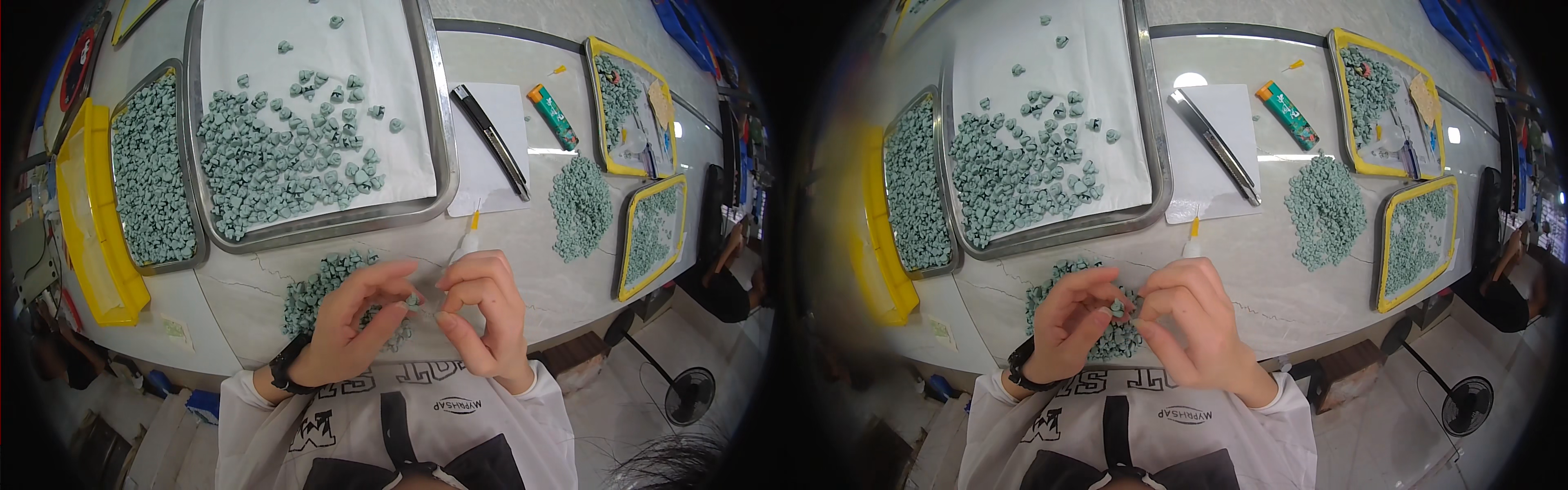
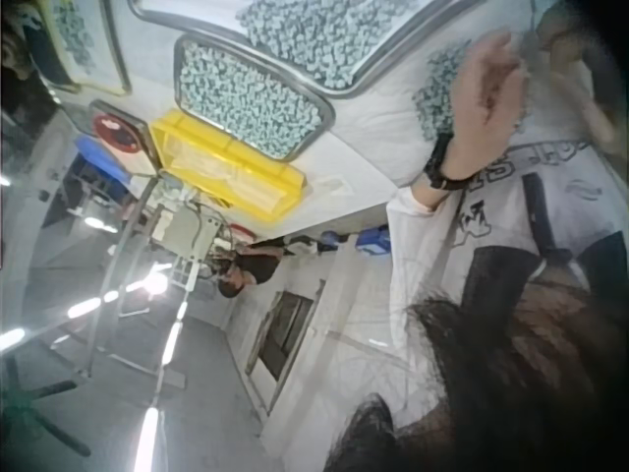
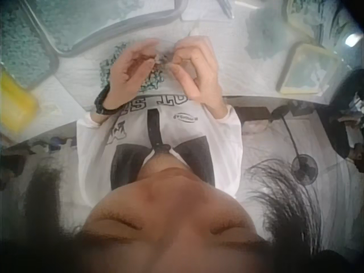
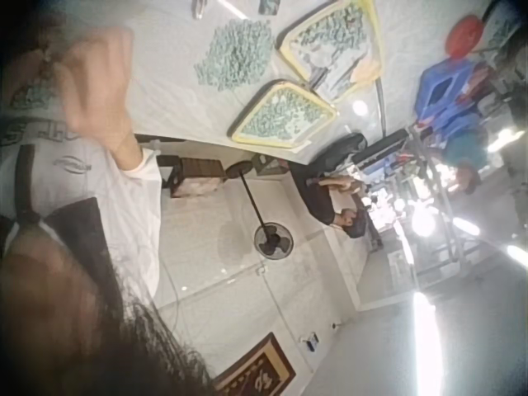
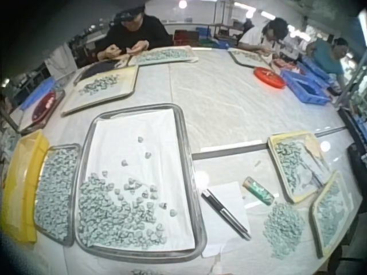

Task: The person assembles small plastic components by applying glue from a bottle and joining the pieces together by hand.

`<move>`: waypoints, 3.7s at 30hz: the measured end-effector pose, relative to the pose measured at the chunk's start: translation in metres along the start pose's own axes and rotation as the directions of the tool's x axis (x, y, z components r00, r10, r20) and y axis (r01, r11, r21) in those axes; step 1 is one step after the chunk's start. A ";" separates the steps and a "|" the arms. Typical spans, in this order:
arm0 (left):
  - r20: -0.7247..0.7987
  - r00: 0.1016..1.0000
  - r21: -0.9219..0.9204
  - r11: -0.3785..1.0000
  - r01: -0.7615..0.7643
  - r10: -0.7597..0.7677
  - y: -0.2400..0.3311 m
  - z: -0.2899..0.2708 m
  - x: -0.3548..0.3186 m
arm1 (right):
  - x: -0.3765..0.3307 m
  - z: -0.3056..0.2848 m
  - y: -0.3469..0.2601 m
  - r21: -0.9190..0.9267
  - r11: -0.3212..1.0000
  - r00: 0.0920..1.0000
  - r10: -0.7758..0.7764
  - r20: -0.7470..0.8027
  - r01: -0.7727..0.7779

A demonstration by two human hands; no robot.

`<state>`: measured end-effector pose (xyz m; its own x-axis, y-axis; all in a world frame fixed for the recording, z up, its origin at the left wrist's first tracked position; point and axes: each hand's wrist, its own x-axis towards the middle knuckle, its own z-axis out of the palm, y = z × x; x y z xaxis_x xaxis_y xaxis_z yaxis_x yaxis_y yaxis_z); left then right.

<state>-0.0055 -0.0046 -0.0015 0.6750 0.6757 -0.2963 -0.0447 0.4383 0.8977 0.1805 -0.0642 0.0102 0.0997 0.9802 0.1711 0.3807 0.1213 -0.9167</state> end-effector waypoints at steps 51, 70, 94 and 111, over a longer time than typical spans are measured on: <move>0.042 0.977 0.306 0.928 -0.211 0.208 0.003 -0.006 0.004 | -0.007 0.014 0.002 0.077 0.995 0.993 0.064 -0.103 -0.056; 0.025 0.990 0.172 0.975 -0.142 0.140 0.002 -0.007 0.002 | -0.004 0.016 -0.001 -0.011 1.000 0.992 0.016 -0.129 -0.017; 0.033 0.990 0.235 0.962 -0.141 0.137 0.004 -0.007 0.002 | -0.006 0.018 0.002 -0.083 0.996 0.988 -0.038 -0.150 0.025; 0.001 0.991 0.281 0.951 -0.128 0.133 0.004 -0.003 0.003 | -0.010 0.020 0.003 -0.159 0.986 0.989 -0.076 -0.129 0.055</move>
<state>-0.0060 0.0008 0.0006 0.6635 0.7277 -0.1737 0.0782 0.1634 0.9834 0.1626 -0.0702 -0.0011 0.1885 0.9397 0.2855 0.5272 0.1484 -0.8366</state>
